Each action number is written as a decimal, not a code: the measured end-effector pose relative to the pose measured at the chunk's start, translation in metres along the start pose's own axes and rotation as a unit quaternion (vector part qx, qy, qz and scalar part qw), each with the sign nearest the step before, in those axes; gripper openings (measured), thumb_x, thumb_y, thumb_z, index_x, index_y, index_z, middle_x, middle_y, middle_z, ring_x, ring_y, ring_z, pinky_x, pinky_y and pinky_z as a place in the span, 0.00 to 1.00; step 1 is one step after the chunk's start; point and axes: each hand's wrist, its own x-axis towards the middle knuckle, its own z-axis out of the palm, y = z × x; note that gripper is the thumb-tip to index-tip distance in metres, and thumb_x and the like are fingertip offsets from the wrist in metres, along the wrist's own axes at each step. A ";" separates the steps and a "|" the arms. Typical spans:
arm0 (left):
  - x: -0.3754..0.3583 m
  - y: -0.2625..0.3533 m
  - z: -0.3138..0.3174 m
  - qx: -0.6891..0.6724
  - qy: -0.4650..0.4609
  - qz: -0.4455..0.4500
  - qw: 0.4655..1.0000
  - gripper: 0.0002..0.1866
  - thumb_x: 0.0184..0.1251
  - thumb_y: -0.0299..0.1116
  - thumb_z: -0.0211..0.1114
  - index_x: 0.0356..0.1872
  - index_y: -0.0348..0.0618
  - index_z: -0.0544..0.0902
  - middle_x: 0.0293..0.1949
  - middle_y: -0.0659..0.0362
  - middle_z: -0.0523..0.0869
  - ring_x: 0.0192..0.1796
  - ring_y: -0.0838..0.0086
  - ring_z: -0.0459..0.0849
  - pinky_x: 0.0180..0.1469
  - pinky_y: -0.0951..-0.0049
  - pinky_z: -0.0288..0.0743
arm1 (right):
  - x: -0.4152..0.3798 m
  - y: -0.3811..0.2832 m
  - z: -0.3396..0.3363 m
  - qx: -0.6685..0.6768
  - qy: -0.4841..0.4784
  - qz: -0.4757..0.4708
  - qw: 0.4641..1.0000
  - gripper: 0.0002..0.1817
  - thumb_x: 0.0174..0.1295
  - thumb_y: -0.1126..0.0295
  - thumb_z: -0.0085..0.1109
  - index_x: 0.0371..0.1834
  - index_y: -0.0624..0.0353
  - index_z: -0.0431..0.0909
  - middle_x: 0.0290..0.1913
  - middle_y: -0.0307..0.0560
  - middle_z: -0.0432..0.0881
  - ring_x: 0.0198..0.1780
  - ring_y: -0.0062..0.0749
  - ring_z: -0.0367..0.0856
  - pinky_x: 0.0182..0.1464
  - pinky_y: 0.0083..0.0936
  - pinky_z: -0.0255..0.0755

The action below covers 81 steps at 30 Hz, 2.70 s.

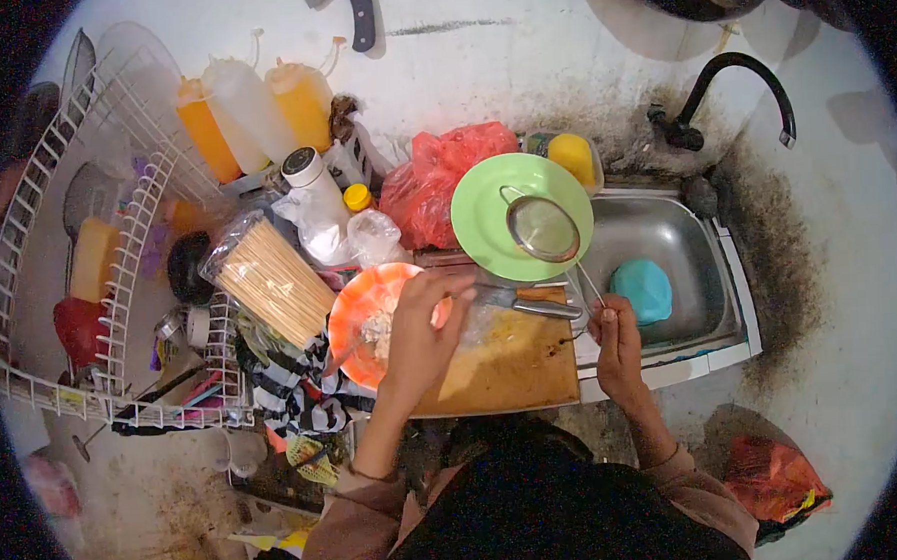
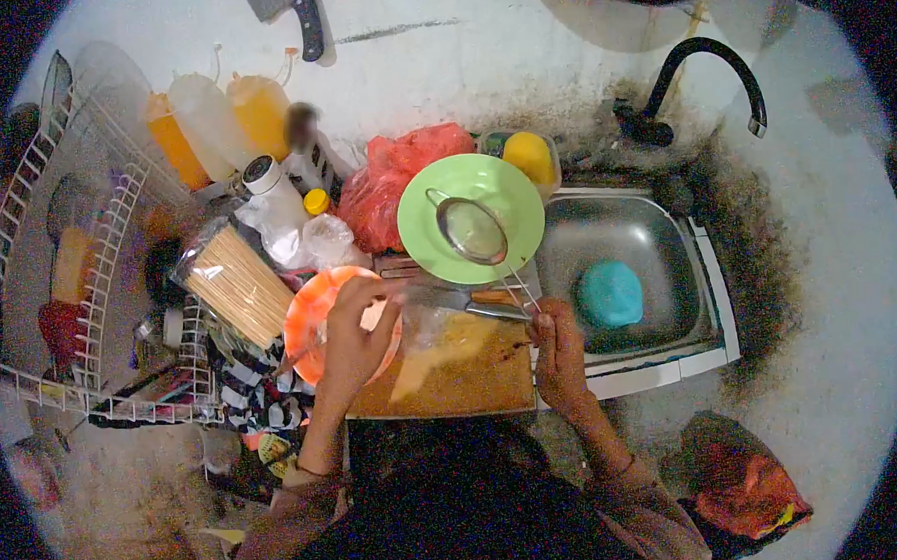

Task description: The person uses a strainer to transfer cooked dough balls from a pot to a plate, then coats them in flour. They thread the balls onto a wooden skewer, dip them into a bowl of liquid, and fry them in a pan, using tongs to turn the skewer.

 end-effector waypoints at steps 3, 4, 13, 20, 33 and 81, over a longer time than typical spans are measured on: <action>0.017 0.013 0.009 0.002 -0.010 0.056 0.998 0.12 0.54 0.25 0.60 0.42 0.41 0.79 0.31 0.55 0.75 0.38 0.63 0.73 0.41 0.67 0.68 | -0.006 0.011 0.005 -0.014 -0.005 0.004 1.000 0.15 0.70 0.62 0.35 0.43 0.63 0.67 0.25 0.42 0.69 0.27 0.24 0.67 0.30 0.24 0.64; 0.023 0.018 0.009 0.029 -0.024 0.072 0.997 0.13 0.54 0.24 0.59 0.43 0.41 0.79 0.31 0.55 0.74 0.37 0.63 0.73 0.41 0.66 0.68 | -0.006 0.013 0.006 -0.025 -0.003 -0.008 1.000 0.15 0.70 0.62 0.34 0.43 0.63 0.67 0.25 0.42 0.69 0.27 0.25 0.67 0.30 0.24 0.64; 0.049 0.021 0.040 0.161 -0.055 0.157 0.973 0.19 0.48 0.25 0.59 0.46 0.43 0.78 0.31 0.55 0.70 0.38 0.61 0.71 0.41 0.64 0.67 | 0.000 0.004 -0.003 -0.087 -0.001 -0.034 0.996 0.14 0.69 0.63 0.35 0.43 0.61 0.68 0.21 0.50 0.71 0.23 0.34 0.72 0.28 0.31 0.66; 0.032 0.018 0.002 0.125 -0.041 0.107 0.985 0.18 0.46 0.25 0.60 0.43 0.42 0.78 0.31 0.55 0.70 0.37 0.63 0.71 0.39 0.65 0.66 | 0.011 -0.020 0.013 -0.094 -0.058 -0.031 0.993 0.13 0.68 0.64 0.38 0.43 0.61 0.70 0.25 0.55 0.74 0.24 0.46 0.73 0.29 0.37 0.68; -0.037 -0.011 -0.065 0.177 0.073 -0.018 0.981 0.15 0.48 0.23 0.59 0.41 0.41 0.78 0.31 0.55 0.69 0.35 0.64 0.71 0.38 0.65 0.67 | 0.027 -0.029 0.075 -0.156 -0.219 -0.206 0.941 0.10 0.59 0.72 0.46 0.42 0.62 0.72 0.32 0.58 0.74 0.35 0.53 0.73 0.37 0.42 0.68; -0.069 -0.042 -0.056 0.271 0.000 -0.056 0.961 0.15 0.53 0.33 0.63 0.43 0.41 0.79 0.36 0.53 0.74 0.38 0.61 0.75 0.40 0.63 0.70 | 0.016 -0.010 0.079 -0.010 -0.172 -0.044 0.984 0.11 0.68 0.67 0.38 0.42 0.61 0.69 0.23 0.45 0.71 0.25 0.30 0.71 0.30 0.27 0.67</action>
